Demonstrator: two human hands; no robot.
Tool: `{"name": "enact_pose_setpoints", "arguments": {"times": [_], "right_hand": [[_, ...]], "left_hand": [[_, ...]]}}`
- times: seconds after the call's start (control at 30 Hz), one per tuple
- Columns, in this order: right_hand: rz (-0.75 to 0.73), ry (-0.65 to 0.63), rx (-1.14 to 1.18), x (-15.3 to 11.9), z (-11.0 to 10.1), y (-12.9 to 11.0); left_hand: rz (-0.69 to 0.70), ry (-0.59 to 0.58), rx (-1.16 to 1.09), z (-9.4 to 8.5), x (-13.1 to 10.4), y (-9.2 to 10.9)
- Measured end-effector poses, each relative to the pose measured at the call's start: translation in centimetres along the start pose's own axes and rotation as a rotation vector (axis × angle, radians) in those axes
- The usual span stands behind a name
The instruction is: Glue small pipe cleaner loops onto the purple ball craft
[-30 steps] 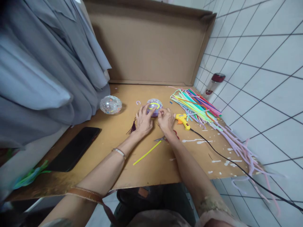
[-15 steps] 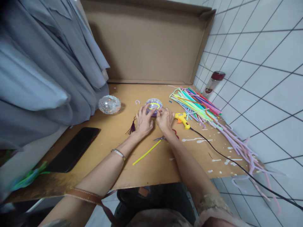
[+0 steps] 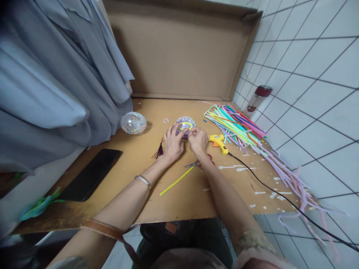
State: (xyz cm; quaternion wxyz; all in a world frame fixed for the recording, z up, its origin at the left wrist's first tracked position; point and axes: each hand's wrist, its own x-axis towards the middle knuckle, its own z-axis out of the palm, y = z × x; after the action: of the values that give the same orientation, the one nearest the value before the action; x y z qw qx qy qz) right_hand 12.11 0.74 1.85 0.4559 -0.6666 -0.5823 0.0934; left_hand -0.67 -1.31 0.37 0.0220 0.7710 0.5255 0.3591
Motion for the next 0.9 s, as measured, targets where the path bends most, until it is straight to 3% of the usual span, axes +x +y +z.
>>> {"name": "enact_pose_setpoints", "arguments": {"times": [0.43, 0.7, 0.9], "right_hand": [[0.057, 0.037, 0.083, 0.4, 0.5, -0.2], [0.104, 0.091, 0.313, -0.1, -0.7, -0.2], [0.152, 0.060, 0.524, -1.0, -1.8, -0.3]], "left_hand": [[-0.015, 0.007, -0.021, 0.1, 0.2, -0.2], [-0.020, 0.020, -0.021, 0.1, 0.2, -0.5], [-0.001, 0.054, 0.009, 0.6, 0.1, -0.9]]}}
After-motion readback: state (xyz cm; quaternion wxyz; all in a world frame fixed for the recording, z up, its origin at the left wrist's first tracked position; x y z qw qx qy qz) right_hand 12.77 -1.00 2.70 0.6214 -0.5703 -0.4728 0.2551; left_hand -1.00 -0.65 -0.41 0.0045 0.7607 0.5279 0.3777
